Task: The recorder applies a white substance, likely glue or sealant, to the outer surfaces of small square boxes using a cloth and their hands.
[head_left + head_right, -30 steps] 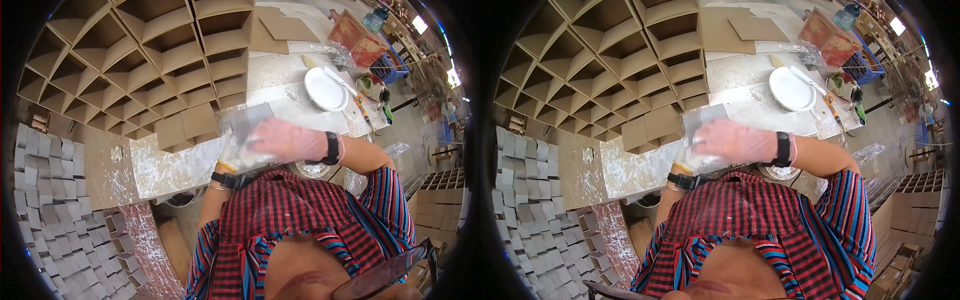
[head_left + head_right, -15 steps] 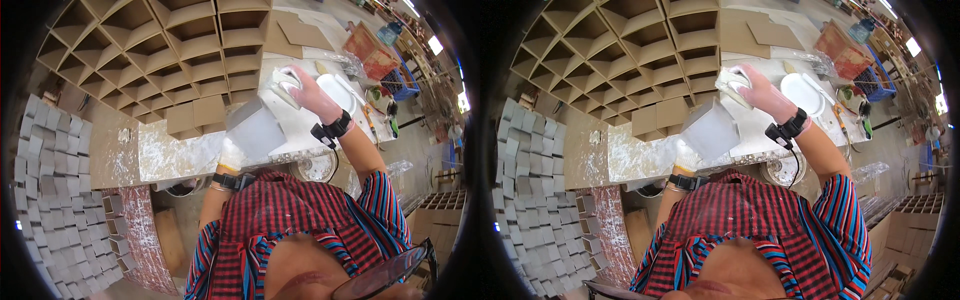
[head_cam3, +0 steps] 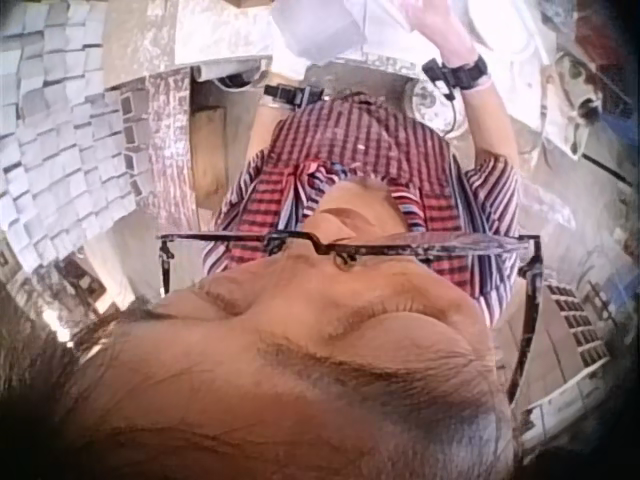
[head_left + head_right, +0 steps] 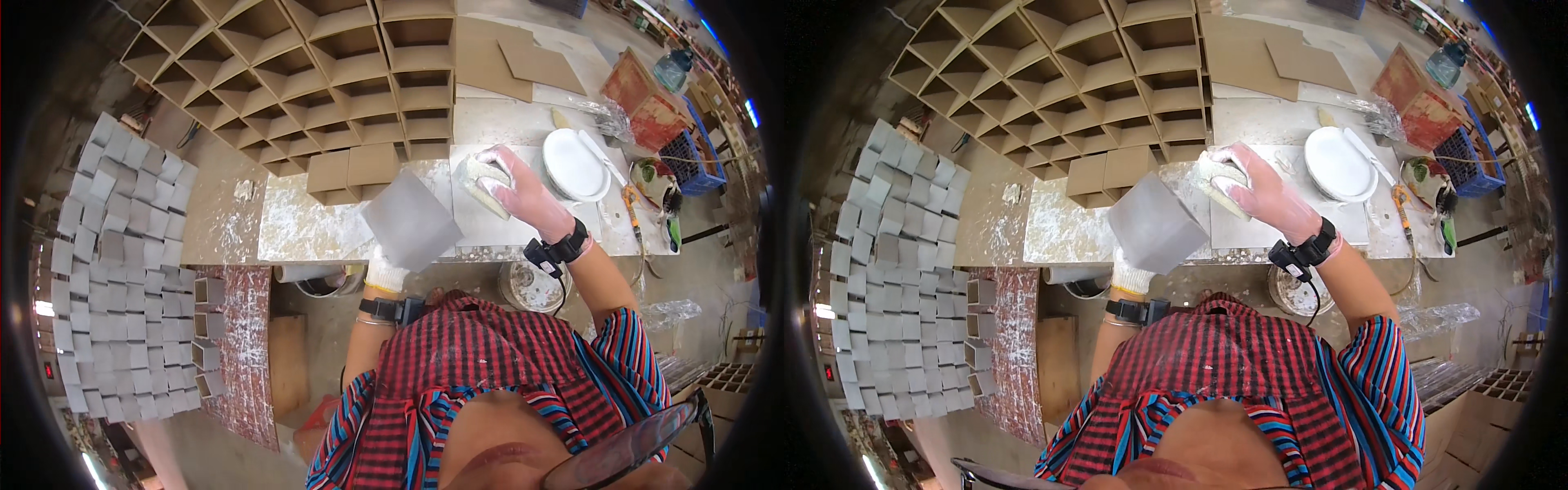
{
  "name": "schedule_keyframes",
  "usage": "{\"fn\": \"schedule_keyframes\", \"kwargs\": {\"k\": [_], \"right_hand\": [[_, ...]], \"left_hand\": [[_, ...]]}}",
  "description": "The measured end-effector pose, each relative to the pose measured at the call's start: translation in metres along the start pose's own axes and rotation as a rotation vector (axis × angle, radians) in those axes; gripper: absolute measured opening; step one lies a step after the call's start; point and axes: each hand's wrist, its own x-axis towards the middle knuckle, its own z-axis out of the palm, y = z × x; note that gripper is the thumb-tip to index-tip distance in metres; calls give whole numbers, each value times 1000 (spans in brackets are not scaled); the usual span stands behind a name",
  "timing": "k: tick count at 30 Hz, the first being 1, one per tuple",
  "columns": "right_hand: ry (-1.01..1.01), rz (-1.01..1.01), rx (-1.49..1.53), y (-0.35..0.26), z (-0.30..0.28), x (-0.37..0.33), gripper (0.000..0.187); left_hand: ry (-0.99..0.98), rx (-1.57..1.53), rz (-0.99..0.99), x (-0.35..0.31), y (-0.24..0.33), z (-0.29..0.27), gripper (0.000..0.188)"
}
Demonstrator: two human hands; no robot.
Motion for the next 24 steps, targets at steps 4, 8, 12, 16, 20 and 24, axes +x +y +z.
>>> {"fn": "schedule_keyframes", "kwargs": {"k": [4,8,12,16,20,24], "right_hand": [[-69,-47,-75,-26,18,5,41],[-111,-463,-202,-30,45,-2,40],[-477,-830,-423,-59,71,-9,35],[-463,-889,-435,-29,89,9,36],[-352,-733,-364,-30,93,55,33],[-449,-847,-334,-46,102,21,43]], "left_hand": [[-95,-89,51,-19,-1,-17,45],[-136,73,96,-31,-8,-5,49],[45,592,196,-55,-13,24,45],[-97,1622,184,-66,-9,42,39],[-57,1252,338,-77,-17,10,40],[27,1785,165,-81,0,45,46]]}}
